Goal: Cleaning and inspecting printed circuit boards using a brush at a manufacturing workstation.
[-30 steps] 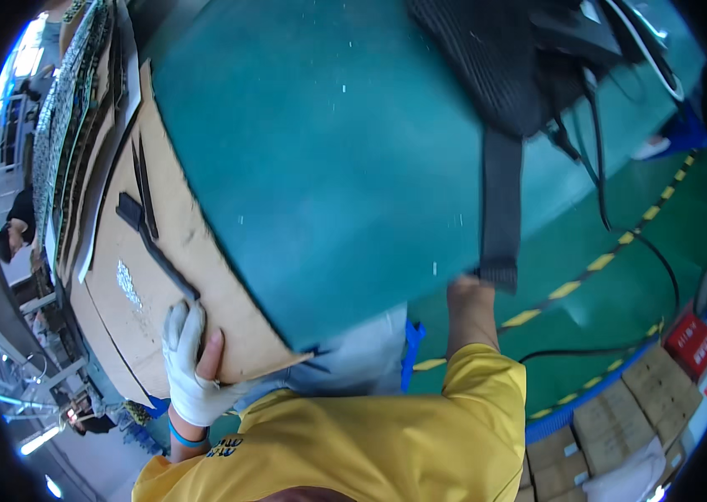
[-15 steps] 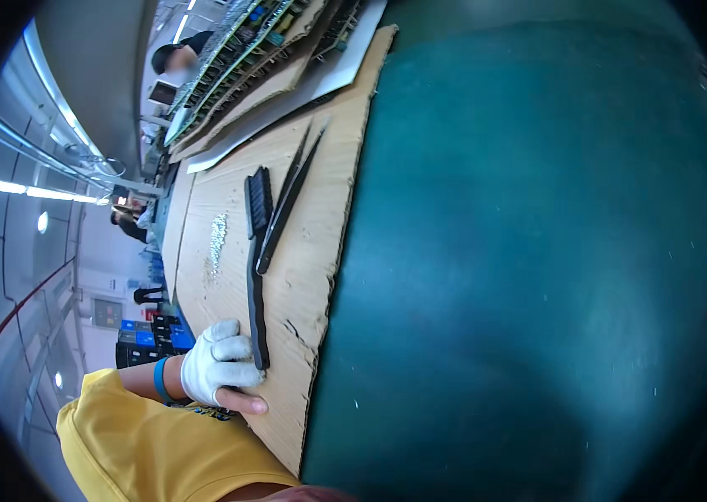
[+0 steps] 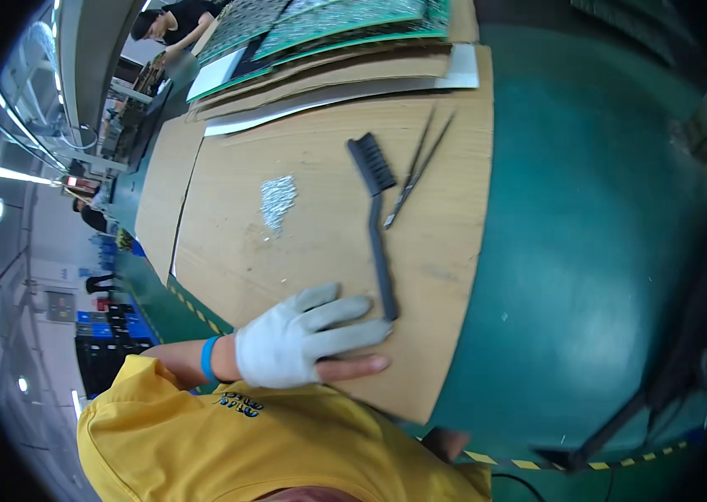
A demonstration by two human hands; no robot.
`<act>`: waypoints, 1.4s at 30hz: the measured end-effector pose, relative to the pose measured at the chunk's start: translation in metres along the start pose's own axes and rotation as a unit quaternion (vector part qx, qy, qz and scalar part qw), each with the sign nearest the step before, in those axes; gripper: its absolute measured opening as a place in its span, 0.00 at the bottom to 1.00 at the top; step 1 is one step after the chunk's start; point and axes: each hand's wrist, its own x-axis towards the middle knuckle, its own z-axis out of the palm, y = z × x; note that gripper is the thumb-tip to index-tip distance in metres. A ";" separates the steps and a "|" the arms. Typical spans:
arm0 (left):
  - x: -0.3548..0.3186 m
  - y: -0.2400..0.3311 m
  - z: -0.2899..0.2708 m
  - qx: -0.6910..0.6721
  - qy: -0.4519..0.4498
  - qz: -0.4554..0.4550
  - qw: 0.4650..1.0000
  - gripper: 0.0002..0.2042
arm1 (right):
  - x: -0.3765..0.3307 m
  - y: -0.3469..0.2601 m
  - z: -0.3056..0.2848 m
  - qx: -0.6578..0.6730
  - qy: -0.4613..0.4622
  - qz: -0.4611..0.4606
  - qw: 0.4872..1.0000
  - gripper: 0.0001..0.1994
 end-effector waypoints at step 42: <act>-0.113 -0.153 -0.031 -0.050 0.108 -0.338 0.934 0.34 | -0.363 -0.010 0.379 -0.264 -0.461 -0.027 0.847 0.21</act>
